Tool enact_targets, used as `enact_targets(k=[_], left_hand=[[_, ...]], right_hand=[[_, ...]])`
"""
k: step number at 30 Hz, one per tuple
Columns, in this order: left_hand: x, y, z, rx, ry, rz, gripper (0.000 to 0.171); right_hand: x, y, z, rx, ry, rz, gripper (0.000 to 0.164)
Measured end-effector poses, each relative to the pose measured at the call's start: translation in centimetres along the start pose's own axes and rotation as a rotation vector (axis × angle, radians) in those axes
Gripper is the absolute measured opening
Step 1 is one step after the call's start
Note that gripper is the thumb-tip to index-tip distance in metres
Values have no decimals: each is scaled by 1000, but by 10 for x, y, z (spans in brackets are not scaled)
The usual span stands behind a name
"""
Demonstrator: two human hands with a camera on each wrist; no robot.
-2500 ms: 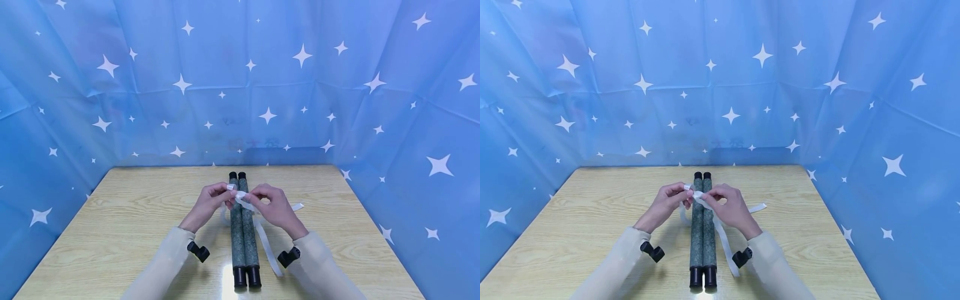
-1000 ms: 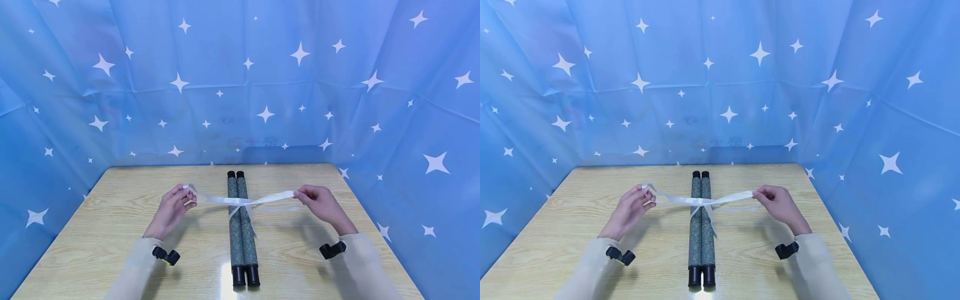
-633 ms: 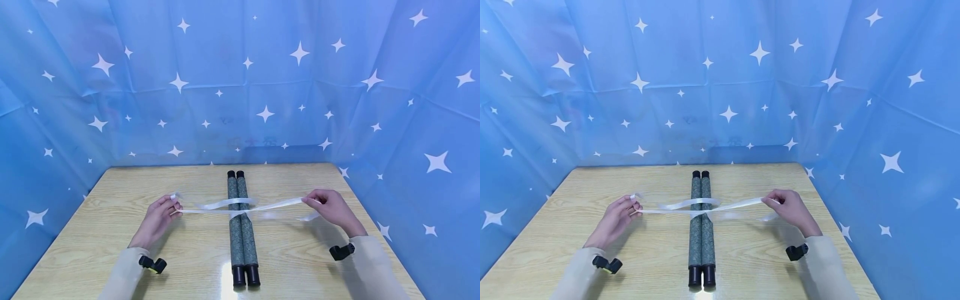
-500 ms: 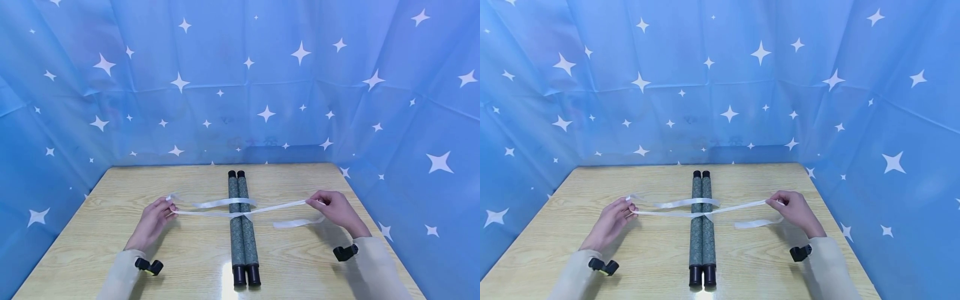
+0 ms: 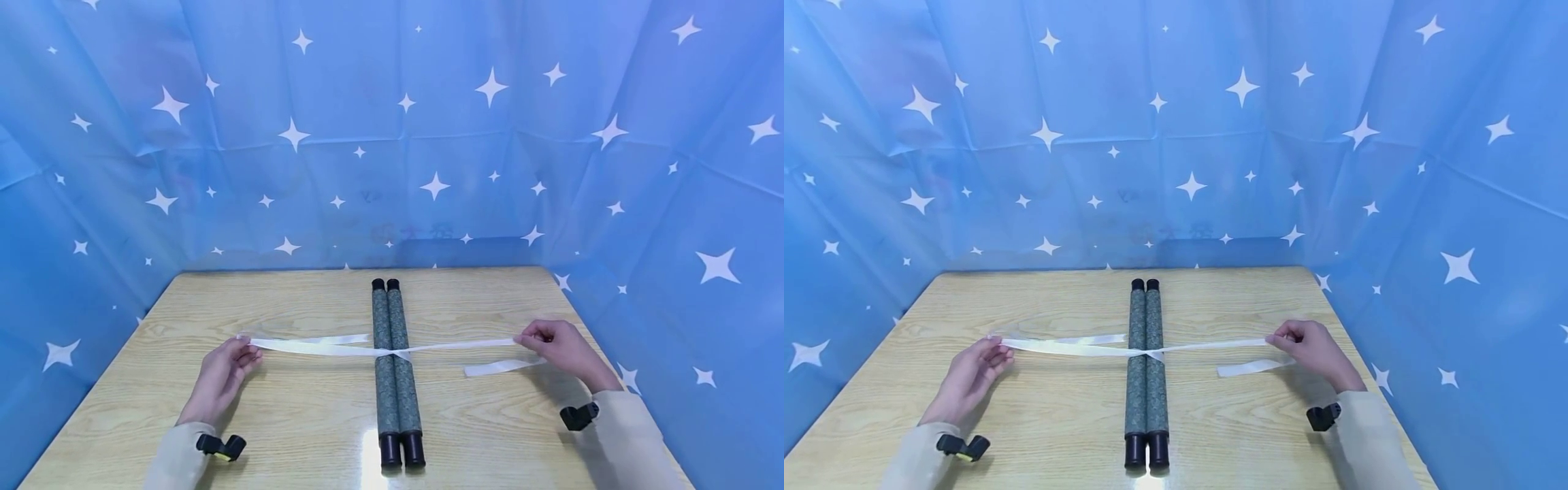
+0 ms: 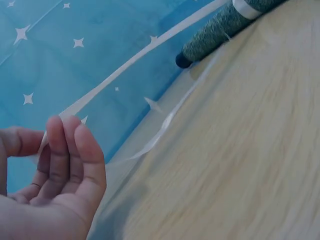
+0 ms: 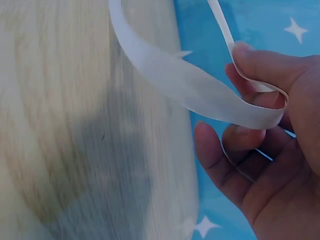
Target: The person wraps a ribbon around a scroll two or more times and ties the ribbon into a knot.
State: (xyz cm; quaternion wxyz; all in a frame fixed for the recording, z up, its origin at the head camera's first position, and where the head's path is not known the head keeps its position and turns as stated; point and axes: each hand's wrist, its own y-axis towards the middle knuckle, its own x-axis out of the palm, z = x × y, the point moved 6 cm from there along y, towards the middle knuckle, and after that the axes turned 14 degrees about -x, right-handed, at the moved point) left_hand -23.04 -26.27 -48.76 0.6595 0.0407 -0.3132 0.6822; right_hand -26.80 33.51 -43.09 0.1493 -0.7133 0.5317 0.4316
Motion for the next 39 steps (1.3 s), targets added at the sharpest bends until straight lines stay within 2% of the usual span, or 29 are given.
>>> enact_targets(k=[7,11,18,22,26,28,30,32,34,36,37,39], left_hand=[[-17,-4,3,-7,181,213,15],[-24,-7,2,-17,263,301,16],[-29,-10,3,-34,437,339,23],[-33,-11,2,-43,467,355,21],[-36,-11,2,-19,461,358,19],[-37,-11,2,-3,444,356,21],[-37,-12,1,13,383,321,21],[-37,-14,0,19,256,238,19],[-36,-17,0,21,88,118,17],[-37,-20,2,14,-73,6,18],[-38,-23,4,17,-126,-34,20],[-42,-27,11,37,-178,-71,22]], right_hand=[[3,-1,14,-14,-22,-38,32],[5,-2,19,-25,-35,-51,30],[11,-4,25,-36,-60,-95,23],[15,-3,27,-47,-63,-117,18],[17,-6,27,-42,-69,-111,19],[19,-9,27,-25,-46,-98,24],[21,-13,27,1,-3,-84,28],[21,-17,28,28,44,-62,32],[20,-21,30,50,70,-40,31],[16,-23,32,46,46,-10,29],[13,-24,34,44,27,8,28],[4,-25,36,33,-24,37,25]])
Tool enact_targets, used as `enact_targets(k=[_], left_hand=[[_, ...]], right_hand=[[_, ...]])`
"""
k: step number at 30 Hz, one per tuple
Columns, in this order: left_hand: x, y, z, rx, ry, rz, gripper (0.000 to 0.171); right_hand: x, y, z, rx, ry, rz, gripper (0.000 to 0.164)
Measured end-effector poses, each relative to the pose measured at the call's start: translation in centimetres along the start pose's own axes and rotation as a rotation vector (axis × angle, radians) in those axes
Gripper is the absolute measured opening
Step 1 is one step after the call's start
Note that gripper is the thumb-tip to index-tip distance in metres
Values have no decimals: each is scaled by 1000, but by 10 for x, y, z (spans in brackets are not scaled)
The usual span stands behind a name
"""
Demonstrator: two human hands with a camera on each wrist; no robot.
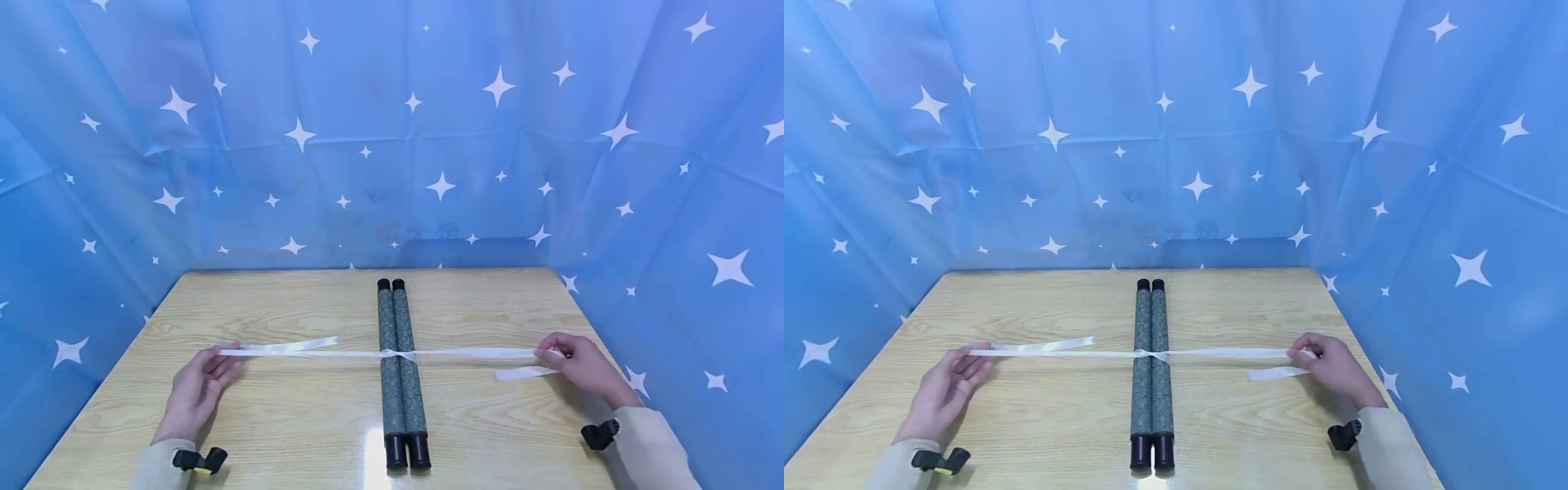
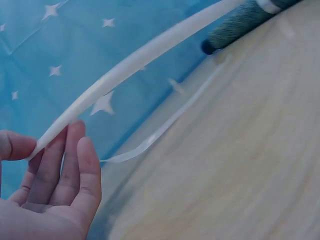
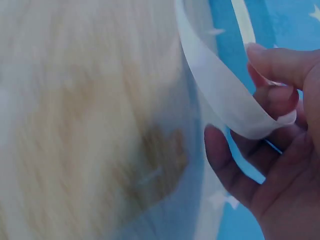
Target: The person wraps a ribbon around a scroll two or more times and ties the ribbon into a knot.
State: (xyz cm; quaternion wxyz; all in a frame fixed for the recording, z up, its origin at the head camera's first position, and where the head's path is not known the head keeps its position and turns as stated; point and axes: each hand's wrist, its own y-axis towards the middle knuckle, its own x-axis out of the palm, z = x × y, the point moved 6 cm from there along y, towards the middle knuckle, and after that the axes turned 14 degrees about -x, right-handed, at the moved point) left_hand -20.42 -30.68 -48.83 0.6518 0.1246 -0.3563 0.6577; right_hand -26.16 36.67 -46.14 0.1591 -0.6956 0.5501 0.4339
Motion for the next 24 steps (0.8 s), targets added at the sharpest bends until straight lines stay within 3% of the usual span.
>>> enact_targets(k=[3,7,9,12,18,22,24], left_hand=[[-8,-6,14,38,-19,25,19],[-23,-15,31,69,-36,111,12],[-32,-19,38,83,-41,172,10],[-43,-23,46,100,36,320,19],[-61,-26,52,26,387,722,38],[-57,-29,51,10,715,857,57],[-50,-30,50,54,867,880,61]], right_hand=[[-18,-4,6,0,-58,48,26],[-43,-9,12,33,-113,102,34],[-54,-11,15,55,-144,127,37],[-62,-15,19,79,-173,140,41],[-58,-18,25,52,-226,122,35],[-53,-19,22,44,-256,114,35],[-51,-18,18,57,-246,115,37]])
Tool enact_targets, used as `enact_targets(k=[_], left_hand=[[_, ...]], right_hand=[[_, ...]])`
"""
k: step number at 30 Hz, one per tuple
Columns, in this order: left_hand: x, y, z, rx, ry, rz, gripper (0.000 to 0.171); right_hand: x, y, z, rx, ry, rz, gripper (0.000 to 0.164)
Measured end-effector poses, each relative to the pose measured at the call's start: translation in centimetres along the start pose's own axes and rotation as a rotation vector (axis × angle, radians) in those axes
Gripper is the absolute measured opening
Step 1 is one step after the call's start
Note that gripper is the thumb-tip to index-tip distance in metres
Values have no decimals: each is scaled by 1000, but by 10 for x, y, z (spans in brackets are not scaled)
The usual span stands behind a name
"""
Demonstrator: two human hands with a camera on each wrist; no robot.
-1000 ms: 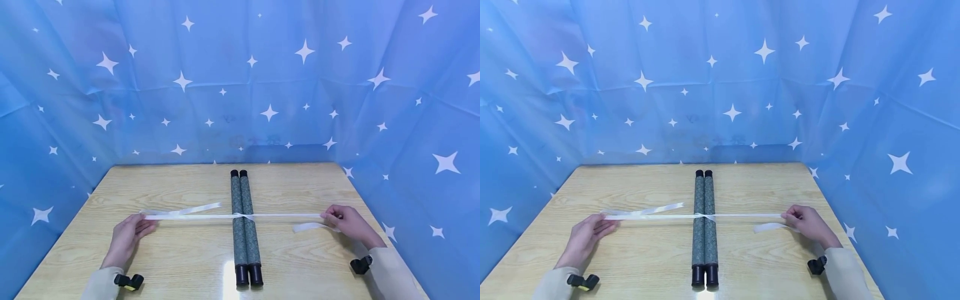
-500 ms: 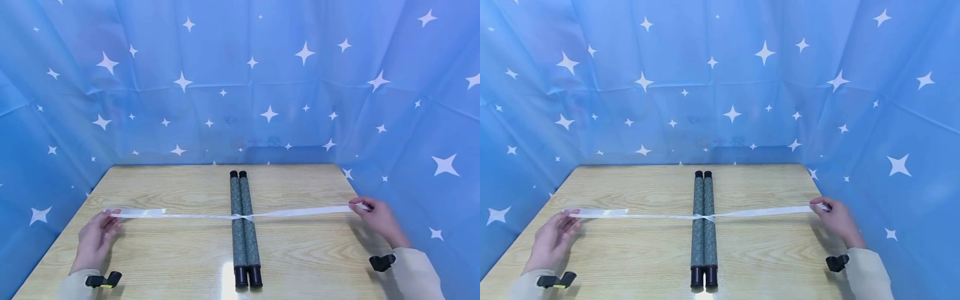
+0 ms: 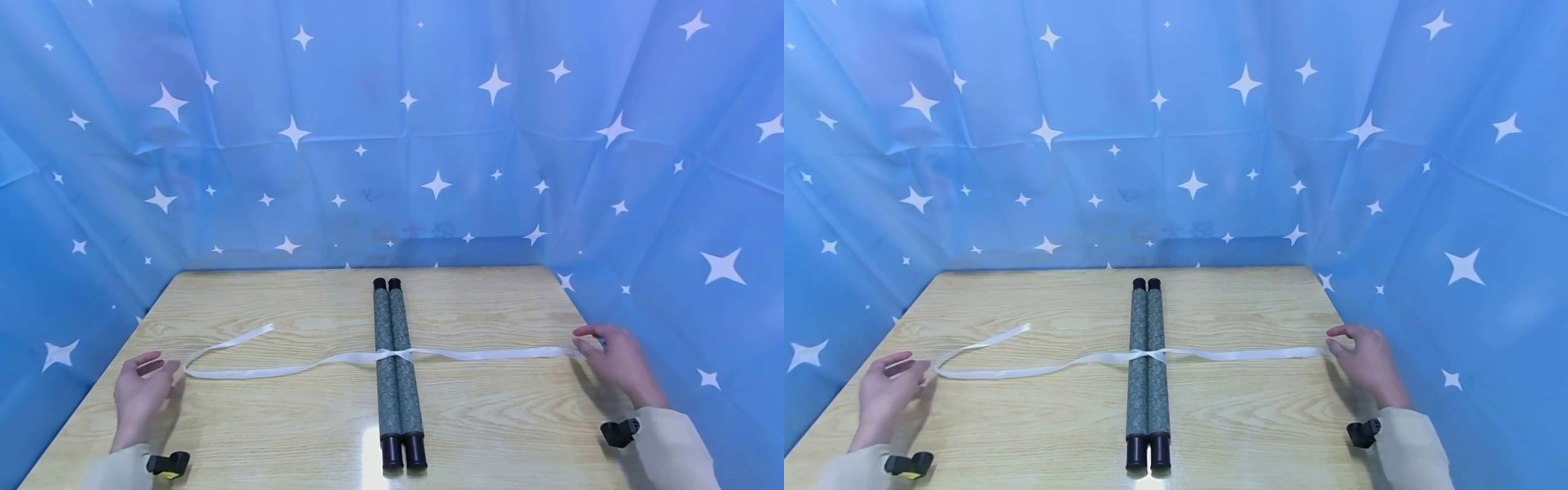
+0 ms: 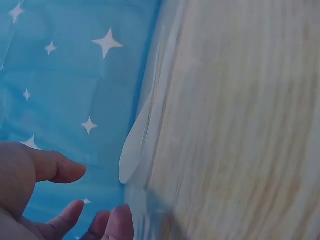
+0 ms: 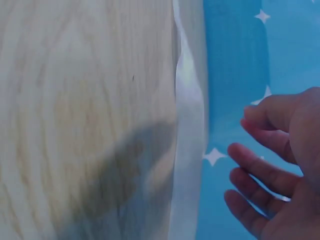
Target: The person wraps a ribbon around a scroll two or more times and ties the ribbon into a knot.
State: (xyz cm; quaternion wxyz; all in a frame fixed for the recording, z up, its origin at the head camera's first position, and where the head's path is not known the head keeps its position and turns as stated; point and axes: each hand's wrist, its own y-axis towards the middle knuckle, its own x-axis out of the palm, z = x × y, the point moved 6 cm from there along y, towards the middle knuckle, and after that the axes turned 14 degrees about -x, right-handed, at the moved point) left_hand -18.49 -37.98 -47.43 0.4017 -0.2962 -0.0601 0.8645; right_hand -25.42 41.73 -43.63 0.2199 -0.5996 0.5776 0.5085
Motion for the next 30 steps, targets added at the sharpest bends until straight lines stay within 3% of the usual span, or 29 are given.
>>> enact_targets(k=[4,10,22,30], left_hand=[[15,-20,13,168,115,19,50],[66,-56,39,358,224,-148,37],[169,-117,70,563,251,-441,14],[212,-143,84,718,439,-449,30]], right_hand=[[1,5,-15,14,22,6,39],[13,17,-40,7,21,-9,33],[47,25,-65,58,31,-212,36],[62,25,-63,201,-60,-341,55]])
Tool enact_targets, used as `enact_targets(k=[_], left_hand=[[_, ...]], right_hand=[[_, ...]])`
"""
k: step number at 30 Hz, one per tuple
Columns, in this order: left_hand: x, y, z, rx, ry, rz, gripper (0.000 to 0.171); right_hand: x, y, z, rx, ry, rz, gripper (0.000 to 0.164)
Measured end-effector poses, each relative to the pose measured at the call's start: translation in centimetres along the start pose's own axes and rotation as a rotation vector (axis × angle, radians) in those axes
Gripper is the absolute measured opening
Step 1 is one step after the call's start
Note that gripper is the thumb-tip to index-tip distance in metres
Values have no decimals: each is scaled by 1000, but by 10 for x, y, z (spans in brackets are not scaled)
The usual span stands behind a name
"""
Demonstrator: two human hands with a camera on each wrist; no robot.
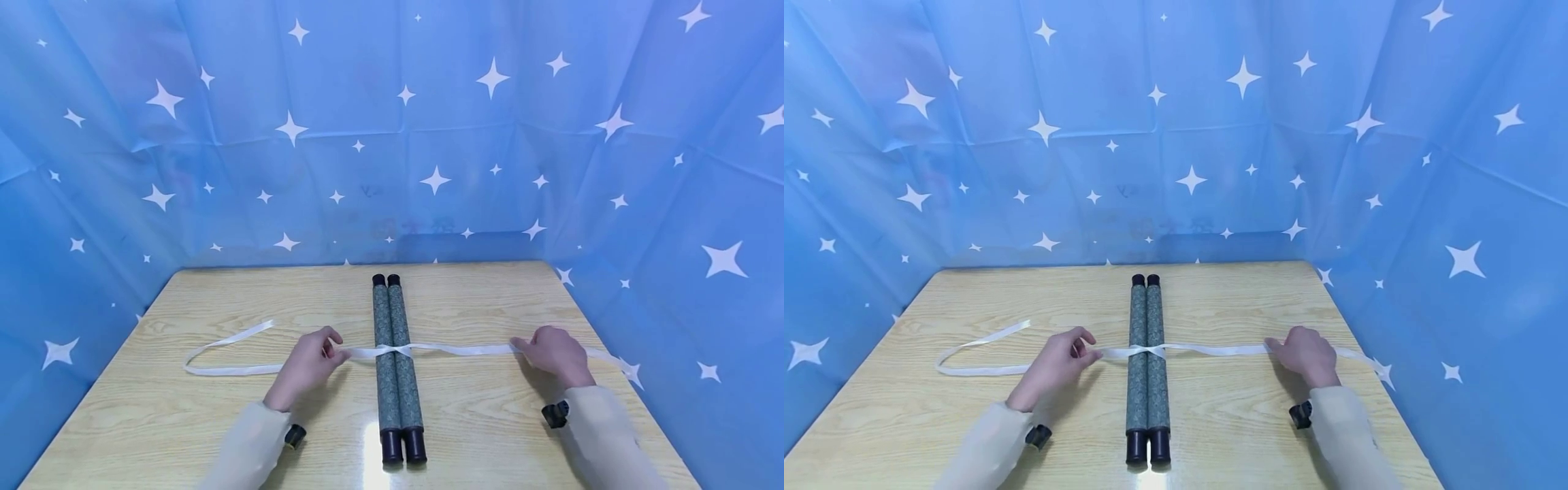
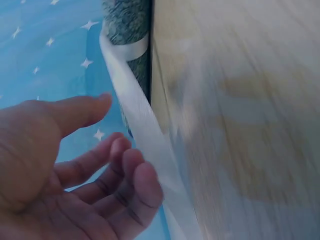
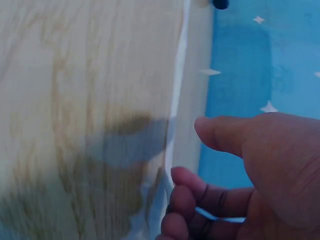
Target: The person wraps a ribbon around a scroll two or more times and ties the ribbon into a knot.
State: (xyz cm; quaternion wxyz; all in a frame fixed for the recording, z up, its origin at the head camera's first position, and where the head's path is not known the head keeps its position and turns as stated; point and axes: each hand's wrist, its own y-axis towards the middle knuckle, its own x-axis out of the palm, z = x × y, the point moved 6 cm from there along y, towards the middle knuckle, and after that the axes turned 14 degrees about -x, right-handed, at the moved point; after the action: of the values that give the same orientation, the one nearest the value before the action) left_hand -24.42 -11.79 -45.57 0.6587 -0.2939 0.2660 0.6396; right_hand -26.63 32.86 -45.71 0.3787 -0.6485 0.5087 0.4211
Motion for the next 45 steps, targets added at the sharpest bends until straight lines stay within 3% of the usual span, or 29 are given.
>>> enact_targets(k=[5,9,18,26,33,42,45], left_hand=[[14,3,8,45,128,-28,25],[19,3,9,74,160,-41,10],[12,2,9,98,31,-92,12],[3,2,21,131,-73,-119,21],[-2,1,38,184,-173,-132,12],[-5,4,54,205,-275,-178,5],[-7,1,64,203,-291,-182,5]], right_hand=[[7,2,4,90,-38,-68,60],[11,3,2,81,-32,-74,55],[11,2,-3,-9,-6,-52,46],[10,0,-10,-85,23,-44,40],[7,-1,-13,-150,88,51,32],[-10,6,-19,-129,248,279,21],[-13,10,-25,-115,353,329,22]])
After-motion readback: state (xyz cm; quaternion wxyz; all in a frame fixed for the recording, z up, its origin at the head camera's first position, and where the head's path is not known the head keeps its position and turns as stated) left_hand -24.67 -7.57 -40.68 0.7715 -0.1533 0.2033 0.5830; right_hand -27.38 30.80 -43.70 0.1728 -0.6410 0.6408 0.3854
